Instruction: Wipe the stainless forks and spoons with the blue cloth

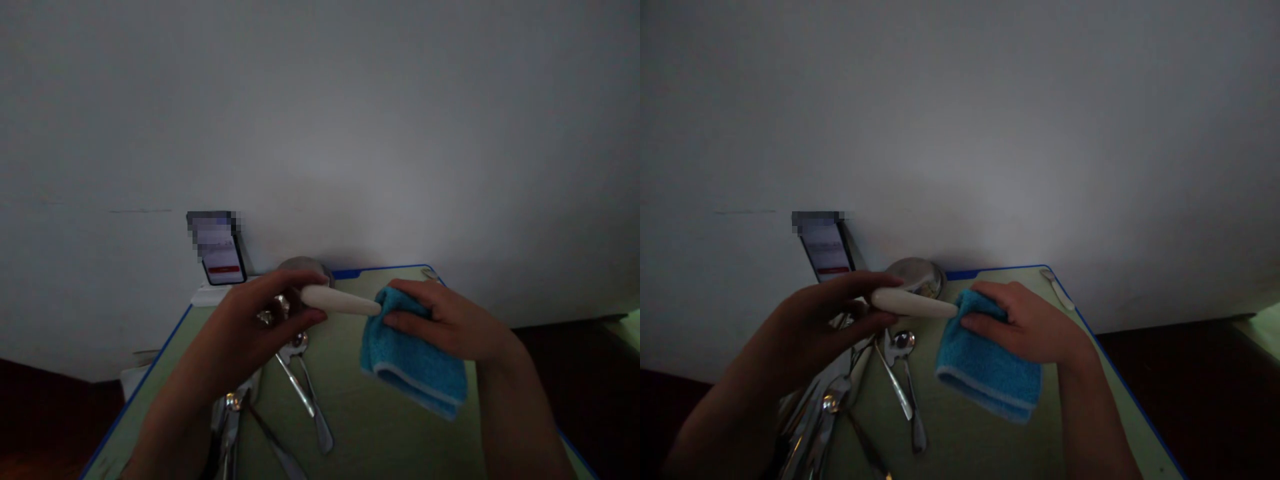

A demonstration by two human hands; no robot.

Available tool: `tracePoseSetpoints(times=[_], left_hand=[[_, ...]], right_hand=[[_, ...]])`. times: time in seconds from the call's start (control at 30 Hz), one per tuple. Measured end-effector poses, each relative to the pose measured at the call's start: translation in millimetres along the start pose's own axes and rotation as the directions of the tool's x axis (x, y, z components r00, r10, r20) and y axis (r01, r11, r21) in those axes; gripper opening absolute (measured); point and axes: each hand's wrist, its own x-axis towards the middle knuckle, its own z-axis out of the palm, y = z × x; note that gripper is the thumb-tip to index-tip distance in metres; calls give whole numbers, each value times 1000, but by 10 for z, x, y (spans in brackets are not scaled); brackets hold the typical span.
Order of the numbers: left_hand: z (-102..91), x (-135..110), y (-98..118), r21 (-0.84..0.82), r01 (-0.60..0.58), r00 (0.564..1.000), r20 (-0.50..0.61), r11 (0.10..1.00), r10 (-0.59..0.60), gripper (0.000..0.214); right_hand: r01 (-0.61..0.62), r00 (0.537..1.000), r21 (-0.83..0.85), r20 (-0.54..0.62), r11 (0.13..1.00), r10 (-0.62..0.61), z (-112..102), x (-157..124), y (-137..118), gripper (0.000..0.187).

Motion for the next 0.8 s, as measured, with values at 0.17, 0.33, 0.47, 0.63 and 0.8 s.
tracePoseSetpoints(times=[0.17, 0.33, 0.47, 0.63, 0.8], left_hand=[[-44, -28, -29, 3, 43, 994, -100, 999, -42, 30], [-42, -36, -13, -55, 92, 988, -119, 994, -98, 27], [-54, -40, -57, -71, 77, 994, -73, 995, -82, 26], [-70, -43, -86, 54, 56, 992, -112, 997, -50, 22], [-68, -47, -34, 217, 50, 989, -150, 975, -18, 17]], right_hand=[[-5, 1000, 9, -6, 1000, 5, 3, -18, 27, 25], [-24, 1000, 29, 4, 999, 24, 8, -9, 23, 25], [-18, 1000, 7, 11, 1000, 18, -13, -15, 18, 25], [-29, 1000, -6, -13, 1000, 28, -13, -20, 28, 25], [-25, 1000, 29, -3, 999, 25, -10, -26, 19, 25]])
